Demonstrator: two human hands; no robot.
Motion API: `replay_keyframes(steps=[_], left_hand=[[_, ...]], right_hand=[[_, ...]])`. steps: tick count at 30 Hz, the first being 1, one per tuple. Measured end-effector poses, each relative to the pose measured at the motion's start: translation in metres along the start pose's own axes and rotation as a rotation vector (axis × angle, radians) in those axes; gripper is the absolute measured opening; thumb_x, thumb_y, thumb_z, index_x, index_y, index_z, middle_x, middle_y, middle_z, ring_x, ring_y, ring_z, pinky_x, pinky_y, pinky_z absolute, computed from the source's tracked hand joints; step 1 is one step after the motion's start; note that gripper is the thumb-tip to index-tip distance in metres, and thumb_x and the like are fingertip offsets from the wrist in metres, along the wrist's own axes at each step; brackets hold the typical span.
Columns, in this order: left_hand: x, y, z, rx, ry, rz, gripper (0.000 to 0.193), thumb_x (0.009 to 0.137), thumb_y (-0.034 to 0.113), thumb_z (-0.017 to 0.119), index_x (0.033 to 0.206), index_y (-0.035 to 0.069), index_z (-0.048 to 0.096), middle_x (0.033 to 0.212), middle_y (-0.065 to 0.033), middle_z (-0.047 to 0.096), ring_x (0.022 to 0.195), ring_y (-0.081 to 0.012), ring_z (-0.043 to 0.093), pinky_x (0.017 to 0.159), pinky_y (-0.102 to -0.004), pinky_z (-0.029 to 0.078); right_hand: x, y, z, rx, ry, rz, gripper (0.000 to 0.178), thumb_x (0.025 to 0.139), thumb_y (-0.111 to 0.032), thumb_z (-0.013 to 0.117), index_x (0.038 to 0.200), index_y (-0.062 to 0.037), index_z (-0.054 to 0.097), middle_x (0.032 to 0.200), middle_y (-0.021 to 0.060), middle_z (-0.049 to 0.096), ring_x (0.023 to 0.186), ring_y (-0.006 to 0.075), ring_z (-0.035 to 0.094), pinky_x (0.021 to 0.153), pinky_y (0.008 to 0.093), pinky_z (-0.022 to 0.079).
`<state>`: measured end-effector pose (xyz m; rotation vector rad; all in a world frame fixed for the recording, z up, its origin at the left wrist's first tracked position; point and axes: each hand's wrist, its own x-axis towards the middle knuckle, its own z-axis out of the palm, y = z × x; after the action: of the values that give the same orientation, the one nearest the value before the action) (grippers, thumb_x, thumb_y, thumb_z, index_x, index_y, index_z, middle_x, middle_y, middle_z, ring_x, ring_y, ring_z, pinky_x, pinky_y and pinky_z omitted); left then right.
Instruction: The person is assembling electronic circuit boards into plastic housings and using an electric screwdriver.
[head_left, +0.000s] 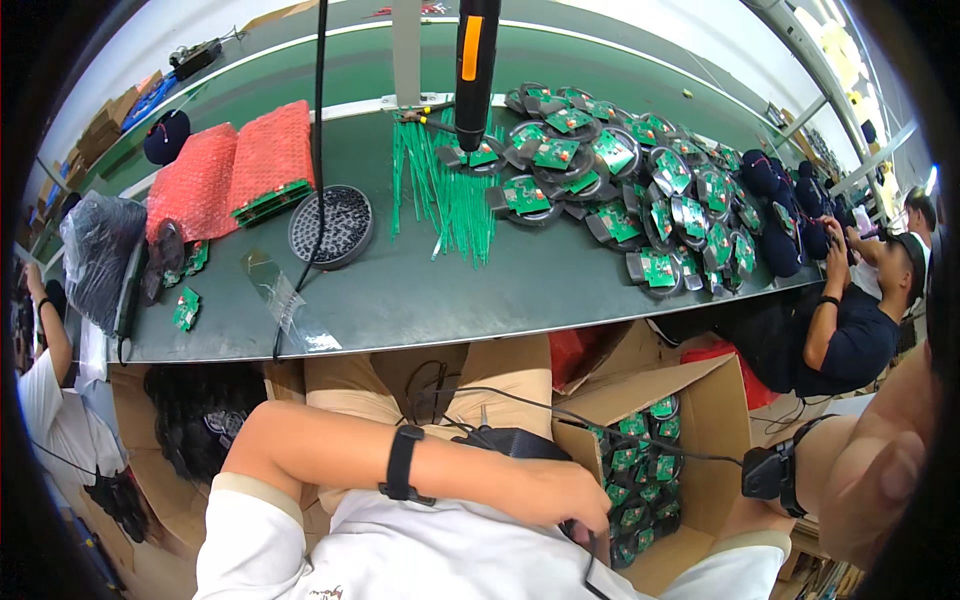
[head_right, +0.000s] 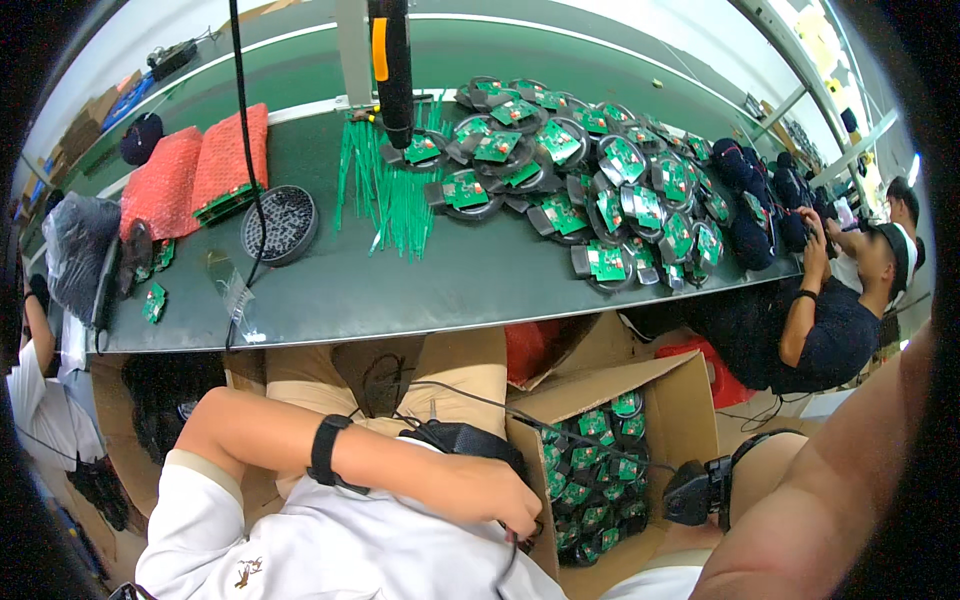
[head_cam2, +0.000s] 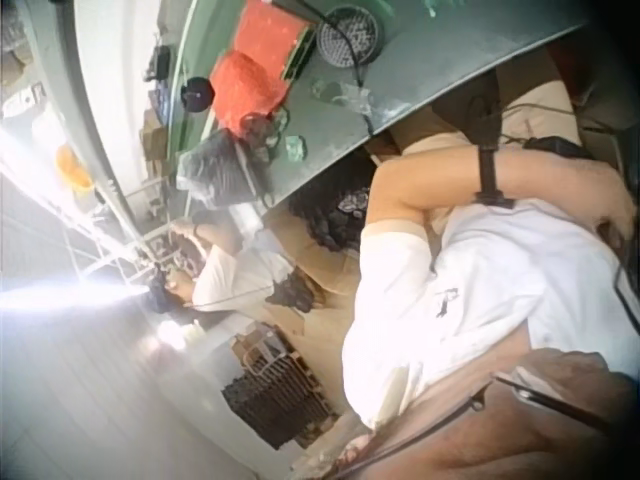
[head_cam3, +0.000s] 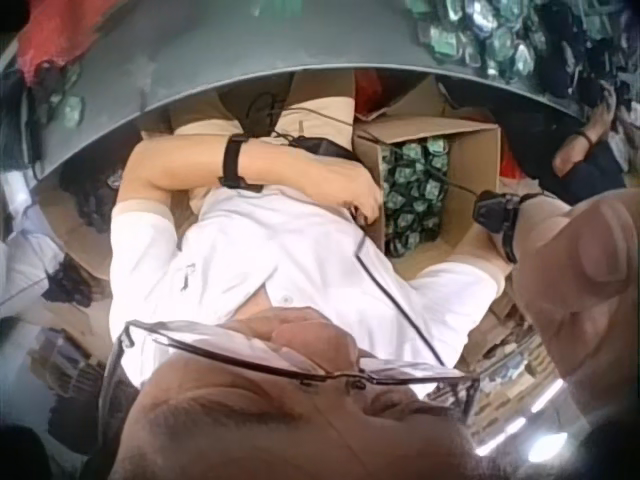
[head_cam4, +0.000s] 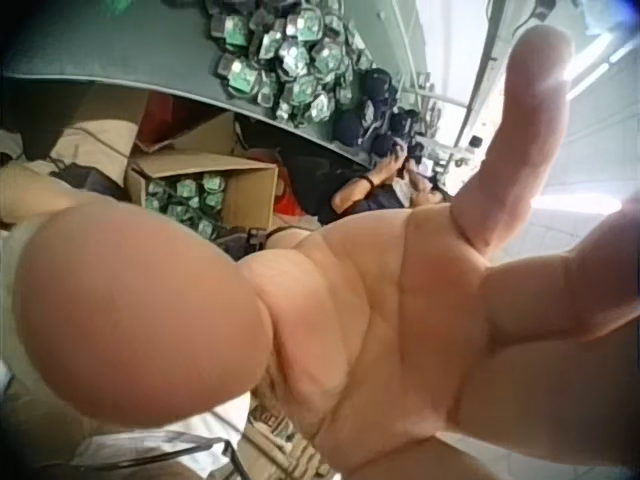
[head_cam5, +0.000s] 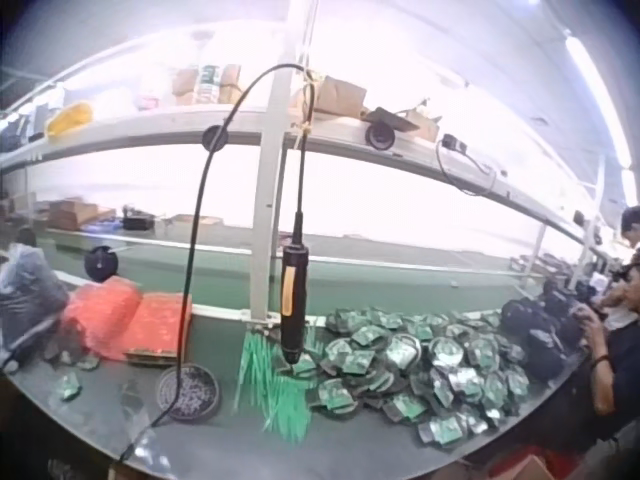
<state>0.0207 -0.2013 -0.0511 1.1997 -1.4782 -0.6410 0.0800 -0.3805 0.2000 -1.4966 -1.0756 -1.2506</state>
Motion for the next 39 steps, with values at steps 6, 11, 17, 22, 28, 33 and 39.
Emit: replay_keyframes(steps=[6,11,17,22,28,33,39], left_hand=[[-0.002,0.06,0.012,-0.289,0.211,0.187,0.031,0.094,0.016,0.071,0.12,0.003,0.062,0.11,-0.0126,0.066,0.1,-0.0261,0.065,0.086,-0.0395,0.054],[-0.017,0.106,0.0,-0.445,0.182,0.228,0.028,0.106,0.027,0.064,0.112,0.0,0.07,0.107,-0.0174,0.07,0.095,-0.0305,0.066,0.08,-0.0423,0.051],[-0.047,0.139,-0.012,-0.295,0.174,0.186,0.027,0.105,0.023,0.064,0.105,-0.003,0.071,0.082,-0.0166,0.066,0.082,-0.037,0.065,0.072,-0.0438,0.05],[-0.057,0.16,-0.024,0.001,0.058,0.075,0.027,0.105,0.024,0.063,0.108,-0.002,0.072,0.092,-0.0192,0.071,0.087,-0.0375,0.068,0.075,-0.0454,0.052],[-0.086,0.168,-0.026,0.174,0.339,-0.136,0.046,0.102,0.021,0.066,0.142,0.001,0.055,0.136,-0.0203,0.058,0.132,-0.0385,0.053,0.11,-0.0474,0.045],[-0.156,0.174,-0.03,0.509,0.645,-0.359,0.043,0.099,0.019,0.07,0.137,0.003,0.062,0.119,-0.015,0.067,0.112,-0.0351,0.064,0.095,-0.0434,0.054],[-0.229,0.179,0.016,0.511,1.195,-0.731,0.025,0.1,0.009,0.067,0.123,0.002,0.072,0.103,-0.0123,0.073,0.092,-0.0237,0.073,0.082,-0.0348,0.058]], right_hand=[[0.007,-0.003,0.013,0.03,0.008,-0.017,0.049,0.092,-0.02,0.07,0.132,0.003,0.053,0.126,0.0171,0.059,0.109,0.0255,0.058,0.092,0.0382,0.048],[0.012,-0.006,0.025,0.05,0.017,-0.039,0.048,0.092,-0.018,0.07,0.131,0.0034,0.054,0.125,0.0174,0.06,0.108,0.0254,0.059,0.092,0.038,0.048],[0.014,-0.004,0.048,0.09,0.025,-0.047,0.046,0.092,-0.017,0.07,0.13,0.0039,0.055,0.123,0.0177,0.062,0.107,0.0253,0.06,0.092,0.0378,0.049],[0.015,-0.005,0.065,0.114,0.021,-0.039,0.045,0.092,-0.015,0.071,0.129,0.0043,0.056,0.122,0.018,0.063,0.106,0.0252,0.061,0.091,0.0377,0.049],[0.012,-0.004,0.086,0.149,-0.011,-0.007,0.044,0.092,-0.014,0.071,0.128,0.0048,0.056,0.121,0.0183,0.064,0.105,0.0251,0.061,0.091,0.0375,0.049],[0.012,-0.002,0.107,0.2,-0.068,0.022,0.042,0.092,-0.012,0.071,0.128,0.0052,0.057,0.12,0.0186,0.065,0.105,0.0251,0.062,0.091,0.0374,0.05],[-0.015,0.016,0.144,0.191,-0.304,0.186,0.041,0.092,-0.011,0.072,0.127,0.0058,0.058,0.118,0.0189,0.066,0.103,0.025,0.063,0.091,0.0372,0.05]])
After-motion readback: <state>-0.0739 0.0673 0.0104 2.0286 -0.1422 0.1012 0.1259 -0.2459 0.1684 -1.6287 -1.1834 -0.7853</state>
